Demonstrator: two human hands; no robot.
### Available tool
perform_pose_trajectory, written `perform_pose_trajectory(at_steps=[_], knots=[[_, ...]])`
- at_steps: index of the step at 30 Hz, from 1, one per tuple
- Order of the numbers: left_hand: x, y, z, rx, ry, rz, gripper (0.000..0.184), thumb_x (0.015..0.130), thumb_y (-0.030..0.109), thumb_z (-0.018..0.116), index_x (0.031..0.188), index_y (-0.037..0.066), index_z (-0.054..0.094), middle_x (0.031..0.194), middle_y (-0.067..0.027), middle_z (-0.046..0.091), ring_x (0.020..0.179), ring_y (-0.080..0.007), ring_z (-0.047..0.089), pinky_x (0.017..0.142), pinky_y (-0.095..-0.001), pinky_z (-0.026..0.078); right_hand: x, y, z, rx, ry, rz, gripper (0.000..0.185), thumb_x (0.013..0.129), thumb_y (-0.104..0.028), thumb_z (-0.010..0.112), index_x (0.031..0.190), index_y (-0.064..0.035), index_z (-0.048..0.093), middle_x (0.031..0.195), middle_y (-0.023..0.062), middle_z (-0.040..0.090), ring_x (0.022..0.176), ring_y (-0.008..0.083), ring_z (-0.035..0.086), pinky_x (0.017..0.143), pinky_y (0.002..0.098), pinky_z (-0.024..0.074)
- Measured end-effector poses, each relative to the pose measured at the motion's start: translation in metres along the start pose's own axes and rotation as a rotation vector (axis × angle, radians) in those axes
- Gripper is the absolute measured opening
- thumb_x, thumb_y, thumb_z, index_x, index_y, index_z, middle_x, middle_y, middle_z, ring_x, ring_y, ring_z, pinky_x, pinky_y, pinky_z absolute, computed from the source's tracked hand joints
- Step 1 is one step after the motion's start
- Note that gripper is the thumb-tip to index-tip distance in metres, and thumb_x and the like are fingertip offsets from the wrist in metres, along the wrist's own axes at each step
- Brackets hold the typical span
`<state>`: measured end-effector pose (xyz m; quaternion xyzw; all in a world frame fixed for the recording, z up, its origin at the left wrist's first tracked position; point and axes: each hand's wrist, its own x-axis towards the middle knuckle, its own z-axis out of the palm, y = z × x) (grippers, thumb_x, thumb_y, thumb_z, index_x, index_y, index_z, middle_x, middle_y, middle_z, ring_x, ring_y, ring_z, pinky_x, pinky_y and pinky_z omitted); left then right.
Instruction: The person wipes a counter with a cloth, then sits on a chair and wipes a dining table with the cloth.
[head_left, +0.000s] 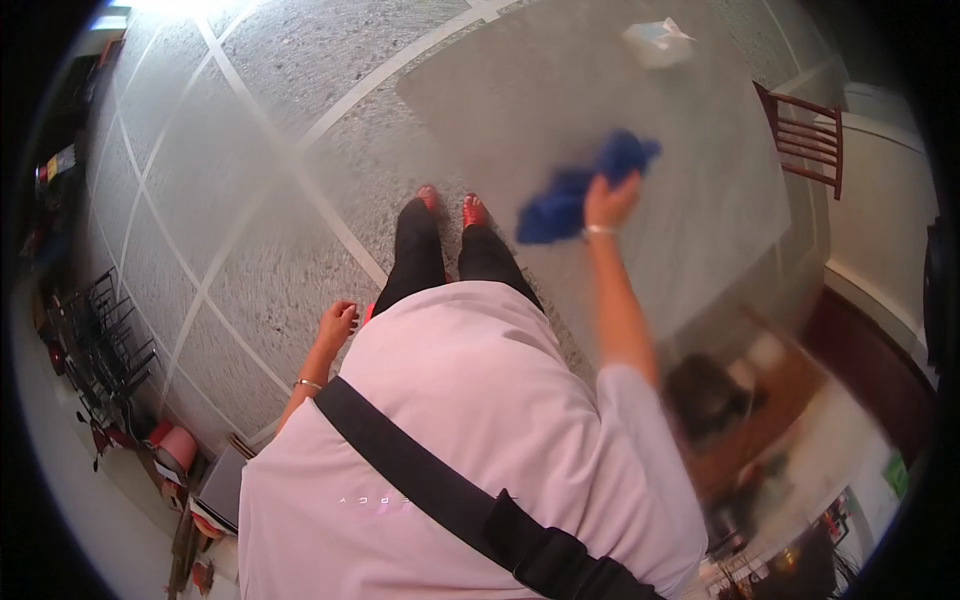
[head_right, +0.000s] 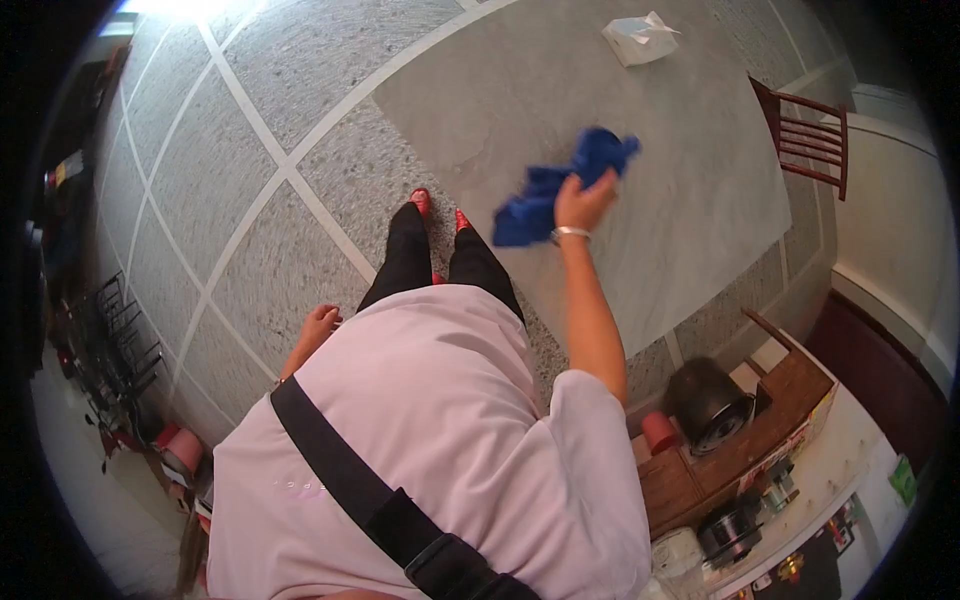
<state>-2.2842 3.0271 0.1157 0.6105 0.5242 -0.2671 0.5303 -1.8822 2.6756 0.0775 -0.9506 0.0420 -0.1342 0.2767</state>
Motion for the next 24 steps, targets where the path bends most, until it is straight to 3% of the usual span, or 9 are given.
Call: perform_pose_trajectory(at_steps=[2,4,6,8,11,14,17,21,24], knots=[[0.014,-0.003,-0.014,0.095,-0.012,-0.009,0.023,0.092,0.022,0.049,0.107,0.005,0.057,0.086,-0.0057,0.062,0.071,-0.0135,0.058,0.061,-0.0279,0.048,-0.009,0.044,-0.043,-0.036,0.015,0.214,0.066,0.076,-0.021,0.061,0.130,0.0045,0.033,0.124,0.0289,0.043,0.113,0.0424,0.041,0.099,0.0449,0.0335],[0.015,0.022,-0.033,0.210,-0.035,-0.012,0.023,0.092,0.022,0.049,0.106,0.005,0.057,0.085,-0.0058,0.062,0.070,-0.0134,0.057,0.060,-0.0277,0.048,-0.026,0.069,-0.083,-0.156,-0.040,0.494,0.068,0.077,-0.022,0.061,0.133,0.0014,0.030,0.115,0.0289,0.045,0.101,0.0424,0.051,0.087,0.0461,0.0431],[0.039,0.031,-0.052,0.229,-0.068,0.029,0.023,0.091,0.022,0.051,0.105,0.005,0.057,0.085,-0.0058,0.062,0.068,-0.0128,0.057,0.057,-0.0270,0.047,-0.053,0.086,-0.106,-0.348,-0.124,0.755,0.064,0.083,-0.027,0.056,0.138,-0.0072,0.029,0.122,0.0264,0.041,0.100,0.0396,0.053,0.079,0.0459,0.0482],[0.071,0.041,-0.077,0.156,-0.077,0.005,0.024,0.091,0.023,0.051,0.106,0.005,0.057,0.085,-0.0060,0.062,0.067,-0.0124,0.056,0.057,-0.0266,0.046,-0.082,0.088,-0.113,-0.510,-0.211,0.930,0.063,0.086,-0.032,0.054,0.139,-0.0102,0.028,0.123,0.0246,0.040,0.100,0.0377,0.054,0.077,0.0458,0.0494],[0.102,0.088,-0.097,0.186,-0.049,0.040,0.025,0.090,0.023,0.051,0.107,0.005,0.057,0.085,-0.0064,0.062,0.067,-0.0120,0.057,0.057,-0.0264,0.046,-0.101,0.067,-0.105,-0.558,-0.169,1.111,0.069,0.084,-0.042,0.055,0.140,-0.0108,0.027,0.125,0.0228,0.039,0.106,0.0356,0.050,0.081,0.0458,0.0477],[0.116,0.128,-0.105,0.247,-0.027,0.091,0.026,0.090,0.024,0.051,0.109,0.006,0.055,0.085,-0.0070,0.062,0.068,-0.0123,0.057,0.057,-0.0268,0.047,-0.087,0.024,-0.101,-0.637,-0.178,1.162,0.088,0.078,-0.057,0.055,0.140,-0.0032,0.023,0.130,0.0214,0.036,0.116,0.0337,0.041,0.091,0.0448,0.0413],[0.113,0.170,-0.095,0.321,-0.044,0.135,0.027,0.090,0.024,0.051,0.109,0.005,0.055,0.085,-0.0072,0.063,0.069,-0.0127,0.057,0.057,-0.0266,0.047,-0.076,0.033,-0.097,-0.600,-0.252,1.162,0.088,0.080,-0.055,0.055,0.140,0.0001,0.021,0.130,0.0211,0.035,0.115,0.0335,0.042,0.090,0.0440,0.0427],[0.112,0.205,-0.056,0.334,-0.073,0.118,0.028,0.090,0.025,0.051,0.108,0.004,0.055,0.086,-0.0069,0.063,0.070,-0.0128,0.058,0.058,-0.0263,0.047,-0.044,0.083,-0.093,-0.569,-0.146,1.225,0.074,0.086,-0.037,0.055,0.138,0.0025,0.021,0.123,0.0197,0.038,0.110,0.0314,0.046,0.085,0.0405,0.0467],[0.101,0.229,-0.025,0.380,-0.135,0.159,0.026,0.091,0.024,0.051,0.108,0.005,0.056,0.086,-0.0056,0.062,0.070,-0.0124,0.058,0.058,-0.0260,0.047,0.004,0.128,-0.108,-0.560,-0.040,1.255,0.069,0.087,-0.032,0.054,0.137,0.0036,0.022,0.122,0.0200,0.039,0.107,0.0312,0.048,0.084,0.0404,0.0475]])
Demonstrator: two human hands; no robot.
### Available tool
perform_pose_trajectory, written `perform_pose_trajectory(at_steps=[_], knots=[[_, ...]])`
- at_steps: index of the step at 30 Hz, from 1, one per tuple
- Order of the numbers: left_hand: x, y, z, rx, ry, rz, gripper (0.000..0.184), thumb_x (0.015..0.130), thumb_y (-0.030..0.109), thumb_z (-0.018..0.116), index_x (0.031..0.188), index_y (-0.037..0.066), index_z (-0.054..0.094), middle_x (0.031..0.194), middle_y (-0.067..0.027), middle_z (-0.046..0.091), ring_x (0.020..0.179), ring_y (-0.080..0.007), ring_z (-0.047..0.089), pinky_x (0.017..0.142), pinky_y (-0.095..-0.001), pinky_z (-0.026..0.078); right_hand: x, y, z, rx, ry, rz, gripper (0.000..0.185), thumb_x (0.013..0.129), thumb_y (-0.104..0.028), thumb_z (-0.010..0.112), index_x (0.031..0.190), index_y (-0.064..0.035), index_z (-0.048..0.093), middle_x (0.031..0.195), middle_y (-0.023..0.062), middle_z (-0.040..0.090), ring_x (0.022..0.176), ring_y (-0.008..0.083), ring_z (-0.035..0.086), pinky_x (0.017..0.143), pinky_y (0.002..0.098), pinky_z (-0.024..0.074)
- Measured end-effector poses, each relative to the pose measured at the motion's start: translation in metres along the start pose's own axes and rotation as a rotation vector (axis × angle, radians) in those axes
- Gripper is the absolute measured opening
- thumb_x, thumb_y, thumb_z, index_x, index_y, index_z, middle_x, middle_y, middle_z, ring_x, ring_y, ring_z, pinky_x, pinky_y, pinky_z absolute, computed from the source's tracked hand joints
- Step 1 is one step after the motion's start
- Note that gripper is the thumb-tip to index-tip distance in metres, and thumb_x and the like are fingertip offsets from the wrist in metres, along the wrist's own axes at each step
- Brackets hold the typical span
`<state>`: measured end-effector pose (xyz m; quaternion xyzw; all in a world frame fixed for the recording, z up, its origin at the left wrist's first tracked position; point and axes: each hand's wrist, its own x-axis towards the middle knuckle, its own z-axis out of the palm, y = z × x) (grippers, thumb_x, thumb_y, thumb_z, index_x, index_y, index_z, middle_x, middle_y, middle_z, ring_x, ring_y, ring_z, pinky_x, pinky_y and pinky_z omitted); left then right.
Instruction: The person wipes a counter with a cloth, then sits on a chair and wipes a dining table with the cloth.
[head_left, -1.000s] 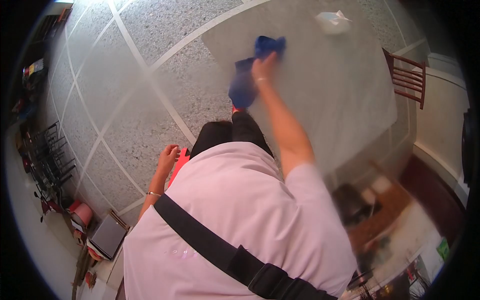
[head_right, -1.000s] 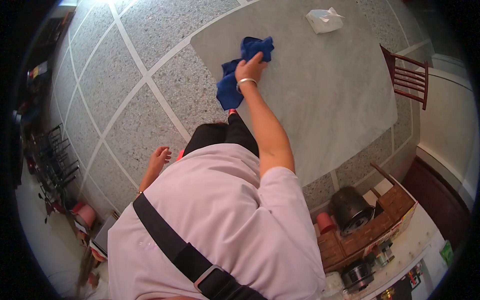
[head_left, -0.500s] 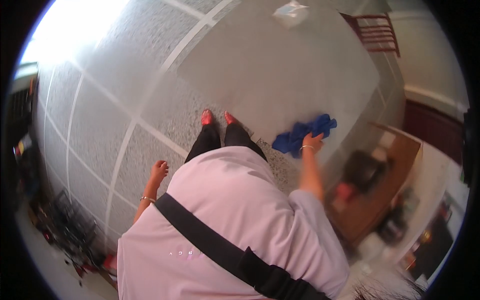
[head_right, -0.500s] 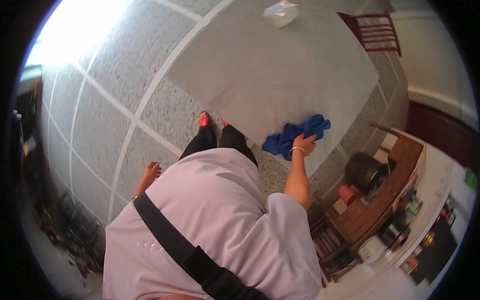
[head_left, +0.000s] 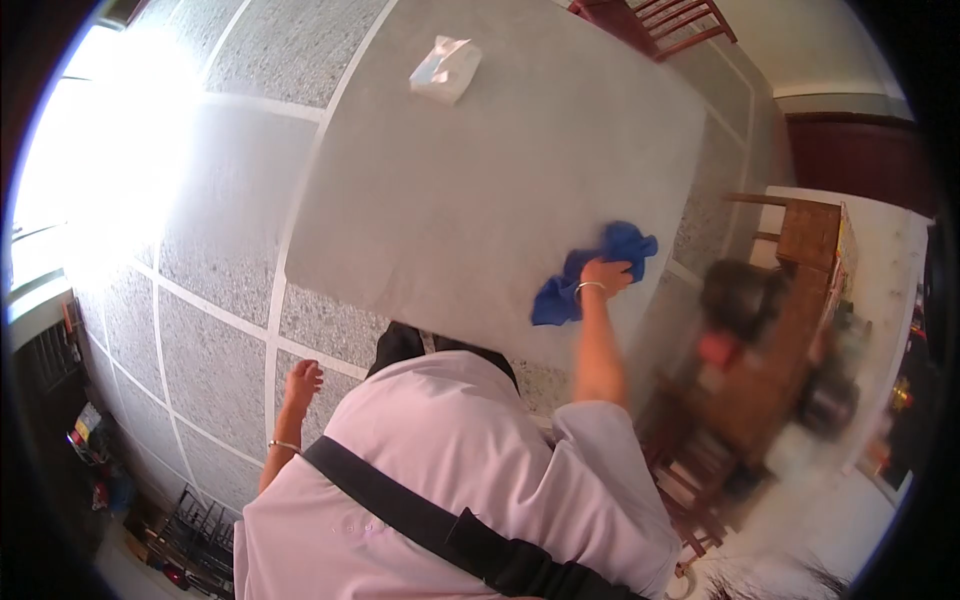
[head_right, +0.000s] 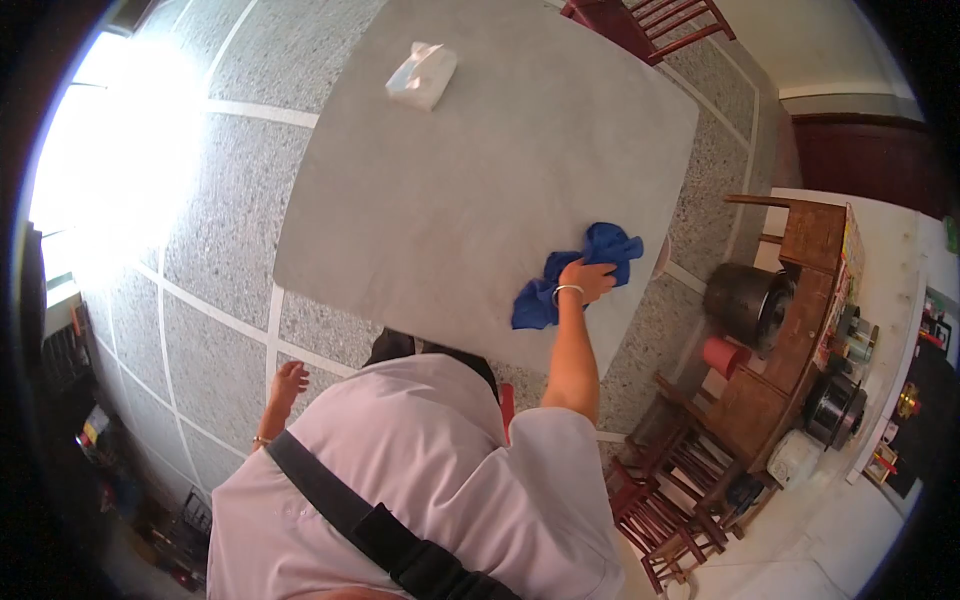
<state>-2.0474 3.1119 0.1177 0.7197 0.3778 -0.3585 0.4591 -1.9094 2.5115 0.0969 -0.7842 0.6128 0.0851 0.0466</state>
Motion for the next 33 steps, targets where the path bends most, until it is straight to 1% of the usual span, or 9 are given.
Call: perform_pose_trajectory(at_steps=[8,14,16,20,22,24,26,28,33], knots=[[-0.006,0.116,0.062,0.110,-0.074,0.091,0.022,0.090,0.016,0.049,0.107,0.005,0.056,0.087,-0.0031,0.062,0.072,-0.0104,0.057,0.062,-0.0251,0.047,0.151,-0.086,-0.030,0.080,0.007,0.156,0.062,0.087,-0.027,0.051,0.135,0.0040,0.026,0.122,0.0220,0.038,0.110,0.0332,0.046,0.084,0.0419,0.0489],[-0.015,0.128,0.079,0.098,-0.042,0.037,0.019,0.090,0.015,0.050,0.105,0.005,0.057,0.085,-0.0032,0.063,0.072,-0.0105,0.058,0.062,-0.0244,0.047,0.258,-0.148,-0.041,0.079,0.048,0.166,0.059,0.085,-0.025,0.051,0.133,0.0032,0.030,0.124,0.0222,0.037,0.112,0.0347,0.045,0.087,0.0435,0.0480],[-0.023,0.137,0.083,0.138,-0.001,-0.024,0.016,0.090,0.012,0.050,0.103,0.005,0.058,0.083,-0.0037,0.063,0.072,-0.0109,0.058,0.062,-0.0256,0.048,0.279,-0.177,-0.047,0.080,0.035,0.111,0.058,0.085,-0.025,0.051,0.133,0.0019,0.031,0.125,0.0211,0.037,0.112,0.0345,0.045,0.087,0.0436,0.0477],[-0.011,0.141,0.079,0.356,0.097,0.310,0.015,0.090,0.012,0.051,0.101,0.004,0.057,0.083,-0.0084,0.063,0.071,-0.0174,0.059,0.062,-0.0291,0.048,0.297,-0.255,-0.044,0.079,0.065,-0.122,0.056,0.082,-0.026,0.054,0.130,-0.0035,0.038,0.126,0.0190,0.039,0.112,0.0342,0.045,0.087,0.0456,0.0465],[-0.003,0.195,0.089,0.563,0.182,0.549,0.015,0.090,0.012,0.052,0.100,0.003,0.056,0.082,-0.0107,0.063,0.070,-0.0220,0.060,0.062,-0.0310,0.048,0.295,-0.300,-0.035,0.101,0.123,-0.300,0.052,0.079,-0.025,0.056,0.125,-0.0050,0.043,0.122,0.0188,0.042,0.111,0.0346,0.047,0.087,0.0467,0.0456],[0.010,0.266,0.110,0.584,0.230,0.613,0.016,0.088,0.011,0.053,0.101,0.003,0.056,0.086,-0.0139,0.059,0.080,-0.0289,0.058,0.070,-0.0347,0.047,0.277,-0.346,-0.026,0.112,0.167,-0.493,0.047,0.077,-0.024,0.056,0.119,-0.0055,0.047,0.117,0.0184,0.047,0.108,0.0353,0.048,0.086,0.0468,0.0452],[0.033,0.325,0.129,0.599,0.233,0.748,0.027,0.083,0.010,0.058,0.109,0.003,0.053,0.098,-0.0161,0.055,0.089,-0.0282,0.056,0.074,-0.0349,0.046,0.244,-0.389,-0.023,0.134,0.184,-0.670,0.046,0.076,-0.025,0.057,0.117,-0.0056,0.048,0.113,0.0183,0.049,0.106,0.0360,0.049,0.085,0.0469,0.0449],[0.057,0.377,0.152,0.548,0.183,0.683,0.050,0.080,0.013,0.066,0.123,0.006,0.042,0.113,-0.0157,0.048,0.099,-0.0304,0.054,0.080,-0.0354,0.047,0.210,-0.422,-0.013,0.166,0.217,-0.850,0.048,0.075,-0.026,0.059,0.117,-0.0064,0.048,0.111,0.0185,0.050,0.104,0.0363,0.050,0.084,0.0468,0.0447],[0.110,0.460,0.211,0.501,0.307,0.846,0.098,0.067,0.024,0.078,0.137,0.000,0.014,0.138,-0.0217,0.025,0.128,-0.0353,0.027,0.104,-0.0424,0.030,0.160,-0.454,0.004,0.136,0.304,-1.164,0.054,0.074,-0.032,0.063,0.122,-0.0123,0.047,0.109,0.0165,0.050,0.100,0.0343,0.051,0.081,0.0447,0.0451]])
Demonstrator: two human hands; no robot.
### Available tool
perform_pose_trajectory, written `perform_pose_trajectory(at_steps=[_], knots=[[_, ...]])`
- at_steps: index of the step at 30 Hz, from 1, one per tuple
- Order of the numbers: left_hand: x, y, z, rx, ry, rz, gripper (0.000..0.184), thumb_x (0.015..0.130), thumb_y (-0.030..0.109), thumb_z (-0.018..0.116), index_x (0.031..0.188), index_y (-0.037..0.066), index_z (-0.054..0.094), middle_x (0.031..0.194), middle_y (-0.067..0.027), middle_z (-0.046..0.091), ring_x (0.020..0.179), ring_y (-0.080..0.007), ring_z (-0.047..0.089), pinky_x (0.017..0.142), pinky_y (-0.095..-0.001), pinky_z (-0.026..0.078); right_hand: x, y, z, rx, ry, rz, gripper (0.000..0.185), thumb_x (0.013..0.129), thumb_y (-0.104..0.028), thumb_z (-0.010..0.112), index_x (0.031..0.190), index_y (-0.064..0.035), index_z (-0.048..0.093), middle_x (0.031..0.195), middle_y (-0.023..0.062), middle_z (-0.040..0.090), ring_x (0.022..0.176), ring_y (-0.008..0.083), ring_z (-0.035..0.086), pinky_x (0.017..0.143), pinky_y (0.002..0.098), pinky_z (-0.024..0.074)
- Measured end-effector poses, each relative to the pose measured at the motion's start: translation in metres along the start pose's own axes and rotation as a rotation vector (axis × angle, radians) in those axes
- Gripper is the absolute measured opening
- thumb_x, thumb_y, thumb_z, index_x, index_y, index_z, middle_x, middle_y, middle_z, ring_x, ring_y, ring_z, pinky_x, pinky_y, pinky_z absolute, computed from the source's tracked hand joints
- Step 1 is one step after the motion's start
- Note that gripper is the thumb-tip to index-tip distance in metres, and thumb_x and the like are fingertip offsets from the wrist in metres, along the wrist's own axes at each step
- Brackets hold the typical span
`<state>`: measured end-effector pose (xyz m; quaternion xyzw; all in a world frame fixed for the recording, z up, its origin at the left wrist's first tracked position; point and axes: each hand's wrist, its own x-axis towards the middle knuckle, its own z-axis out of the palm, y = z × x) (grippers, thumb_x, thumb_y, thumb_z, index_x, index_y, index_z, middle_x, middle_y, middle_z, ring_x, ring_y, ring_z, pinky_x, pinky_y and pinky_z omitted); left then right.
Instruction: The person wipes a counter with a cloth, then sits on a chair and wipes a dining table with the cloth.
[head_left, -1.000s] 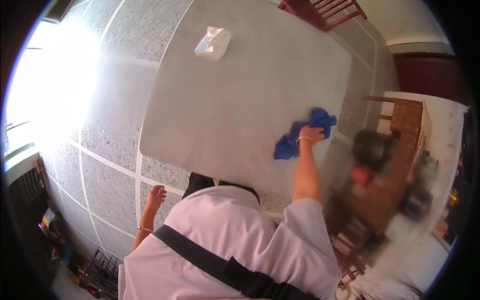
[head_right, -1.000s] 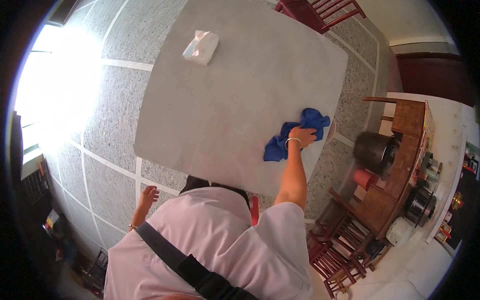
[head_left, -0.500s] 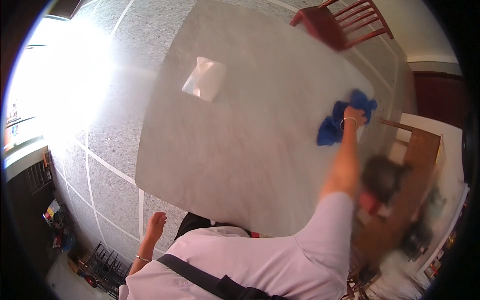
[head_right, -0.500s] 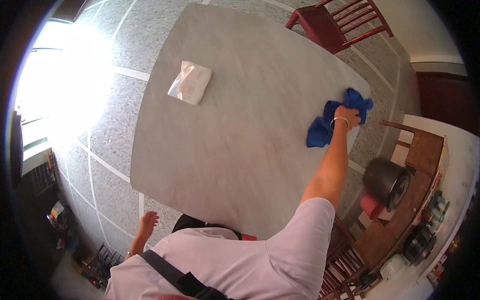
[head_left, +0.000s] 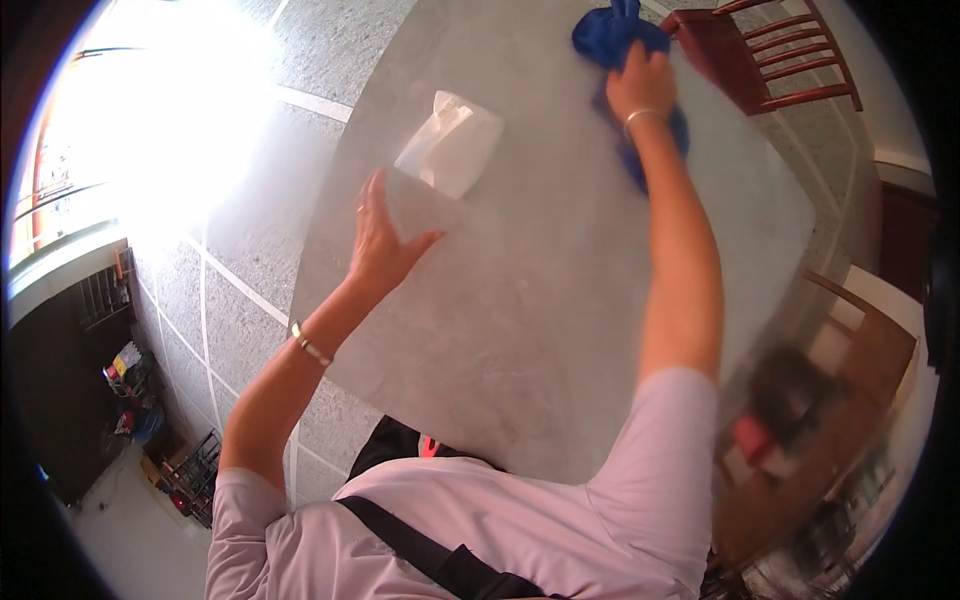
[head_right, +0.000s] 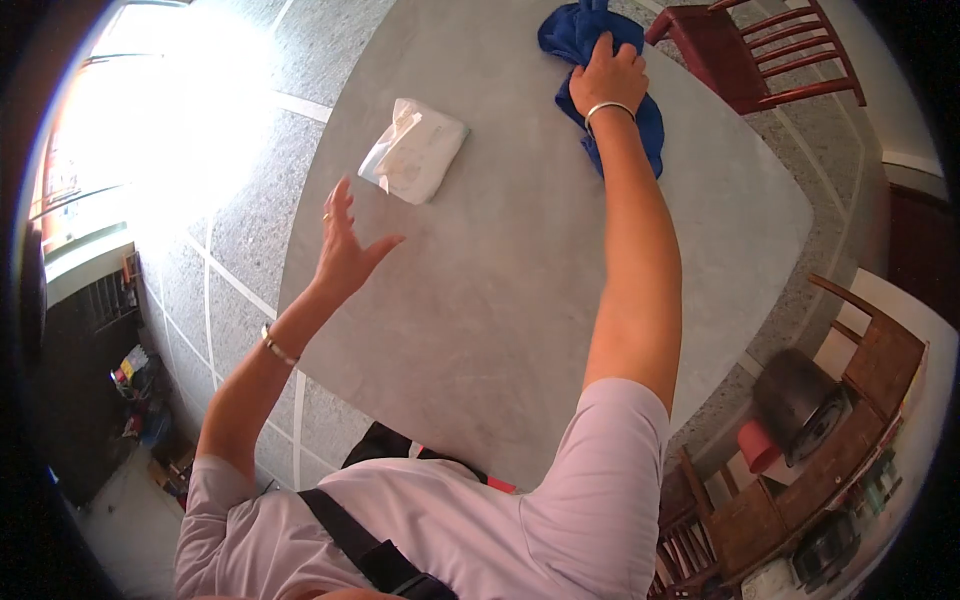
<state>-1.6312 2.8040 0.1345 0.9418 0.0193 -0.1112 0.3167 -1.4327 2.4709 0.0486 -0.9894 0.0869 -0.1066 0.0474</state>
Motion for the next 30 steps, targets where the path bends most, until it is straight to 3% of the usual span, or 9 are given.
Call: perform_pose_trajectory(at_steps=[4,7,13,17,20,25,27,29,30], knots=[[0.030,0.030,0.028,0.090,0.155,0.070,0.109,0.063,0.026,0.080,0.138,-0.002,0.006,0.140,-0.0241,0.016,0.131,-0.0374,0.020,0.107,-0.0427,0.025,-0.002,-0.002,0.004,0.017,0.041,-0.050,0.052,0.075,-0.031,0.063,0.122,-0.0142,0.048,0.108,0.0149,0.050,0.098,0.0333,0.051,0.079,0.0447,0.0451],[0.041,0.039,0.036,0.045,0.224,-0.027,0.106,0.063,0.023,0.079,0.137,-0.003,0.007,0.139,-0.0249,0.019,0.129,-0.0380,0.022,0.106,-0.0430,0.025,-0.011,-0.009,0.002,0.027,0.084,-0.105,0.051,0.073,-0.030,0.064,0.120,-0.0153,0.050,0.107,0.0137,0.051,0.098,0.0327,0.051,0.078,0.0442,0.0453],[0.056,0.016,0.035,-0.035,0.240,-0.056,0.095,0.068,0.019,0.077,0.137,-0.001,0.015,0.130,-0.0208,0.031,0.116,-0.0321,0.040,0.095,-0.0398,0.040,-0.058,-0.058,-0.012,0.160,0.013,-0.237,0.053,0.068,-0.024,0.066,0.118,-0.0146,0.052,0.101,0.0118,0.051,0.094,0.0323,0.051,0.076,0.0431,0.0435],[0.030,-0.002,0.006,-0.168,0.256,-0.129,0.079,0.072,0.014,0.075,0.134,0.003,0.028,0.123,-0.0148,0.038,0.108,-0.0233,0.045,0.086,-0.0334,0.048,-0.103,-0.087,-0.031,0.246,-0.119,-0.318,0.058,0.064,-0.018,0.067,0.119,-0.0110,0.051,0.102,0.0123,0.050,0.091,0.0316,0.050,0.073,0.0424,0.0417],[-0.003,-0.039,-0.010,-0.187,0.252,-0.141,0.080,0.071,0.013,0.073,0.135,0.002,0.026,0.125,-0.0181,0.038,0.111,-0.0288,0.043,0.090,-0.0343,0.046,-0.158,-0.106,-0.042,0.308,-0.163,-0.401,0.066,0.060,-0.016,0.070,0.122,-0.0098,0.049,0.104,0.0125,0.048,0.090,0.0310,0.048,0.074,0.0414,0.0403],[-0.065,-0.077,-0.030,-0.153,0.247,-0.171,0.078,0.072,0.010,0.073,0.134,0.002,0.027,0.125,-0.0175,0.038,0.113,-0.0289,0.042,0.091,-0.0347,0.046,-0.268,-0.116,-0.092,0.463,-0.384,-0.511,0.073,0.057,-0.014,0.073,0.125,-0.0073,0.046,0.109,0.0148,0.046,0.095,0.0339,0.046,0.080,0.0424,0.0393],[-0.079,-0.087,-0.037,-0.128,0.216,-0.154,0.077,0.072,0.009,0.073,0.134,0.002,0.027,0.126,-0.0179,0.037,0.114,-0.0295,0.042,0.091,-0.0358,0.045,-0.294,-0.104,-0.102,0.551,-0.376,-0.525,0.071,0.057,-0.009,0.070,0.124,-0.0051,0.046,0.108,0.0170,0.047,0.096,0.0351,0.046,0.083,0.0430,0.0389],[-0.085,-0.094,-0.040,-0.101,0.167,-0.146,0.076,0.072,0.008,0.072,0.133,0.003,0.028,0.126,-0.0183,0.037,0.115,-0.0306,0.041,0.092,-0.0370,0.045,-0.301,-0.082,-0.109,0.560,-0.361,-0.377,0.064,0.060,-0.006,0.062,0.122,-0.0010,0.047,0.109,0.0209,0.048,0.097,0.0370,0.046,0.085,0.0439,0.0381],[-0.087,-0.099,-0.039,-0.119,0.186,-0.125,0.076,0.071,0.008,0.073,0.132,0.003,0.028,0.126,-0.0184,0.037,0.115,-0.0313,0.041,0.092,-0.0377,0.044,-0.295,-0.068,-0.113,0.515,-0.248,-0.304,0.063,0.061,-0.005,0.059,0.122,0.0007,0.046,0.110,0.0226,0.048,0.099,0.0386,0.046,0.088,0.0448,0.0373]])
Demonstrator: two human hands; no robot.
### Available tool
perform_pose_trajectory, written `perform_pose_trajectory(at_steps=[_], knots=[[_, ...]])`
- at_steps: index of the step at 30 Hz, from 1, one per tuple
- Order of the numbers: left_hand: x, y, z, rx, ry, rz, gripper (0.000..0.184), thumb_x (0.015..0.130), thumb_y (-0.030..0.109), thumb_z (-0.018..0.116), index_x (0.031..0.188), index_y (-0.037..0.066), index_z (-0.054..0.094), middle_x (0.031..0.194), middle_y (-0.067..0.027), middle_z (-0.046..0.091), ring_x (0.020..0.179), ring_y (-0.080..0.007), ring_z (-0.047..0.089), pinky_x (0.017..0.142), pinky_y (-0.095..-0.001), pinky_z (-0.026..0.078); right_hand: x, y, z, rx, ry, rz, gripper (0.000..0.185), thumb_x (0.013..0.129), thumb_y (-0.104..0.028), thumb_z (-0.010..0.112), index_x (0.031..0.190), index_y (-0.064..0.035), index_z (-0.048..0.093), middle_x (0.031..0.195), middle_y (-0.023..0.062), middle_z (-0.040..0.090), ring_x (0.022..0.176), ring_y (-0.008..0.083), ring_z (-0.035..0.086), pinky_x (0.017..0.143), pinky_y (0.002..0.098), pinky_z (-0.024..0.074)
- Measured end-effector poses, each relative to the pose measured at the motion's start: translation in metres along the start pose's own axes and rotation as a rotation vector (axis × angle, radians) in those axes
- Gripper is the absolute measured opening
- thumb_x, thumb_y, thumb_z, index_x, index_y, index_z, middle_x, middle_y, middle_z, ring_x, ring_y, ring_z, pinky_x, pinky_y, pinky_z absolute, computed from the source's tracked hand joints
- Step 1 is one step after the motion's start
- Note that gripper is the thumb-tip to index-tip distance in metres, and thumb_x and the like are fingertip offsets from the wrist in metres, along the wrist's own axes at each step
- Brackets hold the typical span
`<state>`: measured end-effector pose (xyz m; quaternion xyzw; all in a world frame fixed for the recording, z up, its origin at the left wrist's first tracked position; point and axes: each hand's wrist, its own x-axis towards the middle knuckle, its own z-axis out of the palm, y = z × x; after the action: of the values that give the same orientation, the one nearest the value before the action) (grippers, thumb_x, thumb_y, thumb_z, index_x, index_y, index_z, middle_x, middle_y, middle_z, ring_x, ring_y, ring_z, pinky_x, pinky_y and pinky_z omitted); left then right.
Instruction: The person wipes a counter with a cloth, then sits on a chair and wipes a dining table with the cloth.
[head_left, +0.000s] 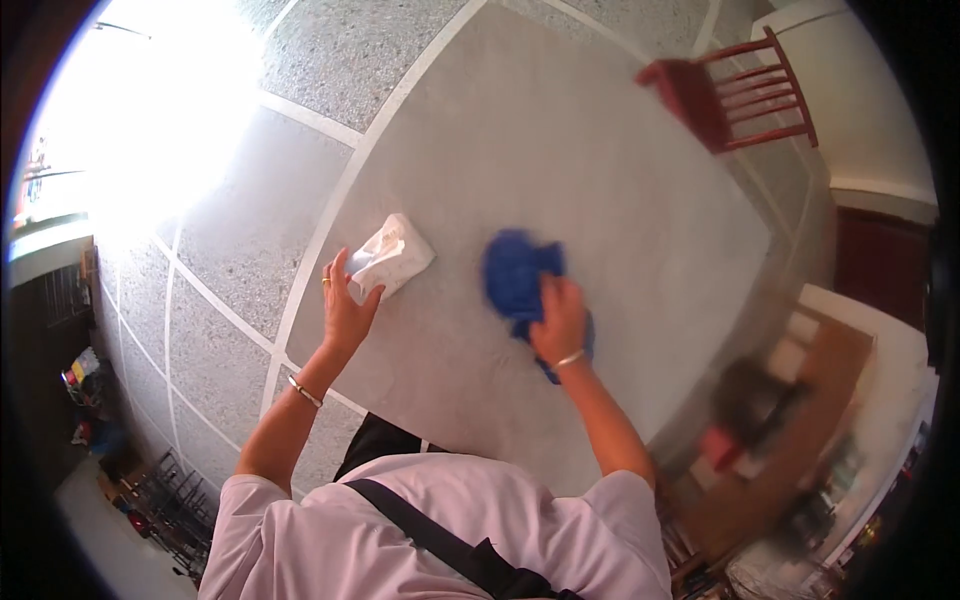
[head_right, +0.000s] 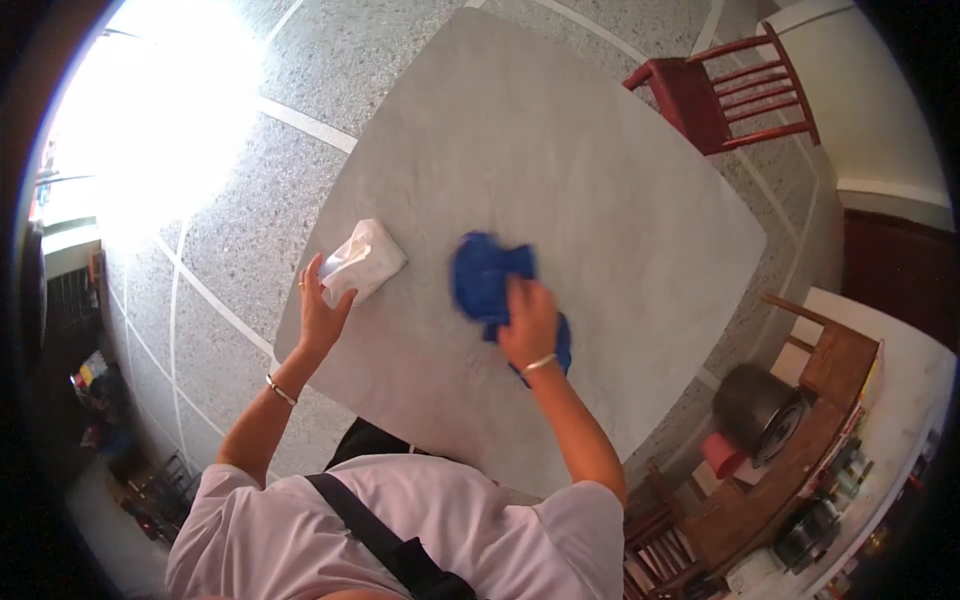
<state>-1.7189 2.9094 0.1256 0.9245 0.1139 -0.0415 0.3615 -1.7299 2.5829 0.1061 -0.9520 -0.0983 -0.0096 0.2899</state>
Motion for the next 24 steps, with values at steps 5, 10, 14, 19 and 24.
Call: perform_pose_trajectory(at_steps=[5,10,14,19,24], knots=[[-0.007,-0.014,0.001,-0.109,0.110,0.095,0.071,0.068,0.005,0.074,0.122,0.004,0.029,0.126,-0.0192,0.037,0.117,-0.0346,0.040,0.092,-0.0401,0.044,0.021,0.120,-0.019,-0.385,0.449,0.471,0.056,0.079,-0.013,0.058,0.127,0.0050,0.038,0.113,0.0255,0.044,0.102,0.0386,0.046,0.088,0.0448,0.0398],[-0.005,-0.016,0.000,-0.100,0.086,0.123,0.060,0.065,0.004,0.075,0.107,0.005,0.033,0.125,-0.0214,0.038,0.114,-0.0368,0.044,0.090,-0.0408,0.043,0.144,0.119,-0.022,-0.477,0.384,0.745,0.053,0.076,-0.017,0.062,0.123,-0.0001,0.044,0.105,0.0218,0.049,0.098,0.0386,0.050,0.080,0.0454,0.0459],[-0.005,-0.016,-0.001,-0.005,0.119,0.180,0.047,0.066,0.004,0.073,0.100,0.002,0.040,0.122,-0.0222,0.042,0.111,-0.0385,0.045,0.087,-0.0411,0.043,0.256,0.111,0.002,-0.456,0.397,0.597,0.043,0.075,-0.022,0.063,0.111,-0.0047,0.050,0.104,0.0206,0.049,0.099,0.0377,0.051,0.080,0.0452,0.0463],[-0.001,-0.012,-0.013,0.045,0.056,0.170,0.026,0.070,0.003,0.070,0.089,-0.003,0.053,0.122,-0.0198,0.044,0.107,-0.0360,0.049,0.084,-0.0404,0.046,0.370,0.075,0.039,-0.509,0.177,0.406,0.039,0.078,-0.024,0.057,0.115,-0.0143,0.049,0.111,0.0159,0.049,0.103,0.0364,0.050,0.082,0.0463,0.0461],[-0.002,-0.024,-0.011,-0.104,0.032,0.147,0.024,0.070,0.001,0.070,0.089,-0.002,0.056,0.118,-0.0181,0.048,0.108,-0.0345,0.048,0.087,-0.0390,0.043,0.421,0.067,0.083,-0.538,0.104,0.135,0.044,0.079,-0.023,0.053,0.122,-0.0212,0.046,0.117,0.0131,0.048,0.106,0.0357,0.049,0.082,0.0460,0.0469]])
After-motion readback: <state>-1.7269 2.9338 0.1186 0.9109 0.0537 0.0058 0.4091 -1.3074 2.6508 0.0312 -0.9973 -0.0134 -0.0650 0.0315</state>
